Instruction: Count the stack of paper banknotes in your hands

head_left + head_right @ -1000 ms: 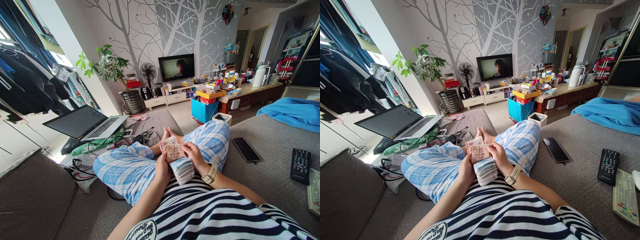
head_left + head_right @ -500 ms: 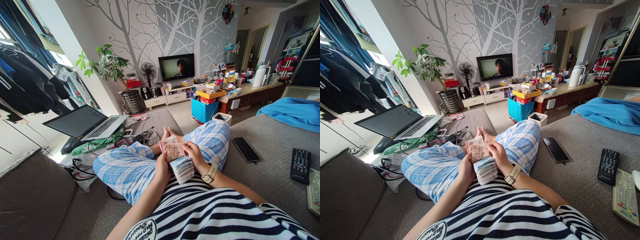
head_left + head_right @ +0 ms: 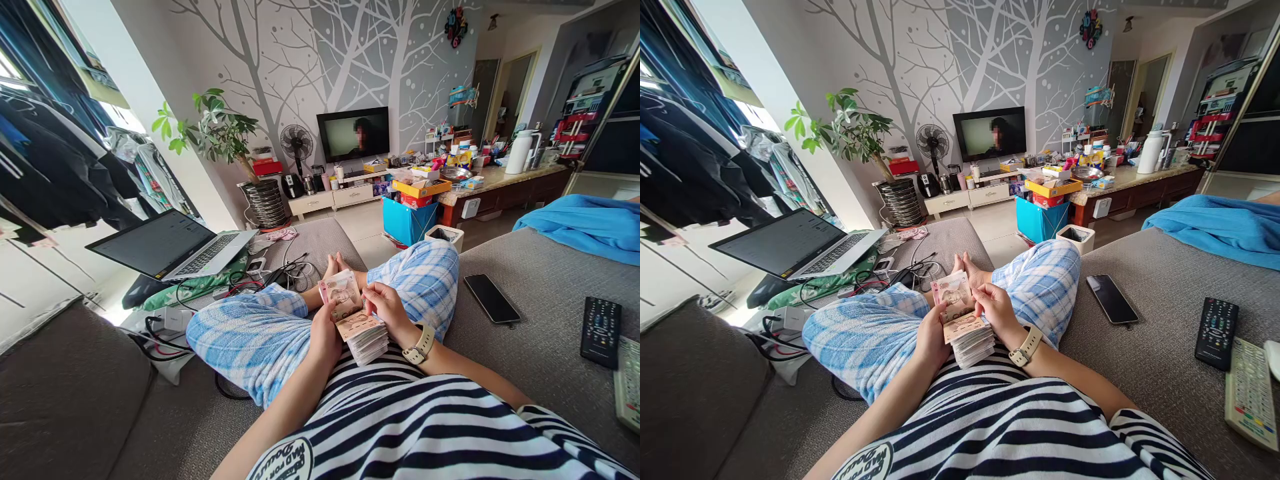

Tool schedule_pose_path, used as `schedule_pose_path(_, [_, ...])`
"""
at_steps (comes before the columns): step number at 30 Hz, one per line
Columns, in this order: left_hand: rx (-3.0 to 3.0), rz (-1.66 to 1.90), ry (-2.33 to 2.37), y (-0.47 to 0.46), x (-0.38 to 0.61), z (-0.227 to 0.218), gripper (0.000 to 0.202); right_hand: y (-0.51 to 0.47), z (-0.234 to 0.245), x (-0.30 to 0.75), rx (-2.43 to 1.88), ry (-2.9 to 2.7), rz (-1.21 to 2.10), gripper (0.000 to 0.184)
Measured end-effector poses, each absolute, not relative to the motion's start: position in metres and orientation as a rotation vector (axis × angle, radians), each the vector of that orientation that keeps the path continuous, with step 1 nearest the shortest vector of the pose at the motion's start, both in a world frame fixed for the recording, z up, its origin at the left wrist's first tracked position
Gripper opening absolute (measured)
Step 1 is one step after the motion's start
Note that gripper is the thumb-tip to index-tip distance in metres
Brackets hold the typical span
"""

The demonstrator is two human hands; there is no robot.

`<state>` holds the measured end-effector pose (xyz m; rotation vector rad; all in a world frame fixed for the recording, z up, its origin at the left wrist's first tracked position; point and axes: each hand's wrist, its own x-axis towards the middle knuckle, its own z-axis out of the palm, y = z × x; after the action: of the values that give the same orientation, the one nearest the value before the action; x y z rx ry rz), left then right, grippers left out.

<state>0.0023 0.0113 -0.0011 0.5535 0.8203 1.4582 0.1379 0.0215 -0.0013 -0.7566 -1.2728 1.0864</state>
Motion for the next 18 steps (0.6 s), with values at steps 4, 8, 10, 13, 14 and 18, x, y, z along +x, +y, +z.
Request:
schedule_pose_path(4, [0.567, 1.462, 0.825, 0.0102, 0.0022, 0.0004, 0.022, 0.0253, -0.0041, 0.1367, -0.816, -1.237, 1.074, 0.030])
schedule_pose_path(8, [0.613, 1.459, 0.854, 0.0063, 0.0034, 0.0042, 0.022, 0.0290, -0.0069, 0.1368, -0.887, -1.195, 1.044, 0.030])
schedule_pose_path(10, [0.626, 1.451, 0.862, 0.0039, 0.0040, 0.0064, 0.022, 0.0292, -0.0068, 0.1374, -0.903, -1.178, 1.046, 0.030])
schedule_pose_path(13, [0.643, 1.423, 0.866, 0.0017, 0.0044, 0.0080, 0.021, 0.0273, -0.0055, 0.1386, -0.889, -1.206, 1.044, 0.030])
schedule_pose_path(14, [0.648, 1.418, 0.871, 0.0018, 0.0043, 0.0076, 0.020, 0.0264, -0.0050, 0.1390, -0.881, -1.227, 1.042, 0.031])
schedule_pose_path(18, [0.645, 1.441, 0.864, 0.0060, 0.0033, 0.0017, 0.017, 0.0236, -0.0037, 0.1395, -0.863, -1.269, 1.024, 0.033])
